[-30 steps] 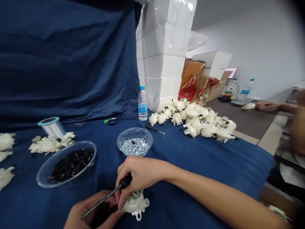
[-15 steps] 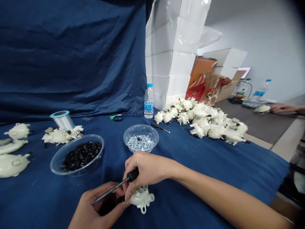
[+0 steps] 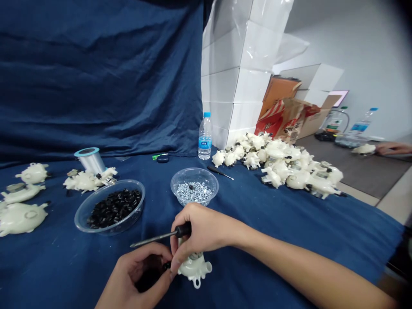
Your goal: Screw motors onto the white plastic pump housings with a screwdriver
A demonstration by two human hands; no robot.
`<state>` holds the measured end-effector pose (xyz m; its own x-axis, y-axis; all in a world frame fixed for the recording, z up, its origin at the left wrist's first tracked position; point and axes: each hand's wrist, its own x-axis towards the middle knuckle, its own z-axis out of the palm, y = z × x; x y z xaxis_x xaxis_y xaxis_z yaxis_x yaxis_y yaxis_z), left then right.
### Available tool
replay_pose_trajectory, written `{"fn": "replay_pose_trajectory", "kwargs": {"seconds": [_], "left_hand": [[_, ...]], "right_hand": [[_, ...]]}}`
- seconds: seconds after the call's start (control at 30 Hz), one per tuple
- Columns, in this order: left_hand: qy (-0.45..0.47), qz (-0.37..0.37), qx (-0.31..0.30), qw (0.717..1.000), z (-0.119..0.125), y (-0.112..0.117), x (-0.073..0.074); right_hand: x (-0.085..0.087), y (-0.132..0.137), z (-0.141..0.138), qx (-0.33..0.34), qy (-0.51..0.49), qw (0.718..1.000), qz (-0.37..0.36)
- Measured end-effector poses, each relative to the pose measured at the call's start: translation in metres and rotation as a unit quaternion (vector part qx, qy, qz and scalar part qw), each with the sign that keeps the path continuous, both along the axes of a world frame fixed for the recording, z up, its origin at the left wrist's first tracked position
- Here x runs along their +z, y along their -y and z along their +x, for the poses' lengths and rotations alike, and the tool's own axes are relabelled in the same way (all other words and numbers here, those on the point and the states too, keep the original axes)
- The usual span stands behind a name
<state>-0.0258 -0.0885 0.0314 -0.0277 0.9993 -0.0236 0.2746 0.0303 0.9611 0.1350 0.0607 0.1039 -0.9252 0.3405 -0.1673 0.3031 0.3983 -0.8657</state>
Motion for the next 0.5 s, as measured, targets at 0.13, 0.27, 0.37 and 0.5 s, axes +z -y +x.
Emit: {"fn": "replay_pose_trajectory", "kwargs": {"seconds": [0.13, 0.27, 0.37, 0.5], "left_hand": [[-0.018, -0.003, -0.007, 1.000, -0.001, 0.001, 0.002], [-0.024, 0.012, -0.013, 1.000, 0.000, -0.001, 0.003], [-0.027, 0.017, -0.015, 0.999, 0.000, -0.002, 0.003], [-0.019, 0.026, -0.007, 0.999, 0.001, -0.002, 0.003]], "right_hand": [[-0.002, 0.000, 0.000, -0.005, 0.004, 1.000, -0.024], [-0.002, -0.003, -0.001, 0.003, 0.011, 0.999, -0.033], [0.010, -0.006, 0.003, 0.018, 0.009, 1.000, -0.023], [0.039, 0.003, 0.026, 0.006, -0.035, 0.992, 0.124]]}}
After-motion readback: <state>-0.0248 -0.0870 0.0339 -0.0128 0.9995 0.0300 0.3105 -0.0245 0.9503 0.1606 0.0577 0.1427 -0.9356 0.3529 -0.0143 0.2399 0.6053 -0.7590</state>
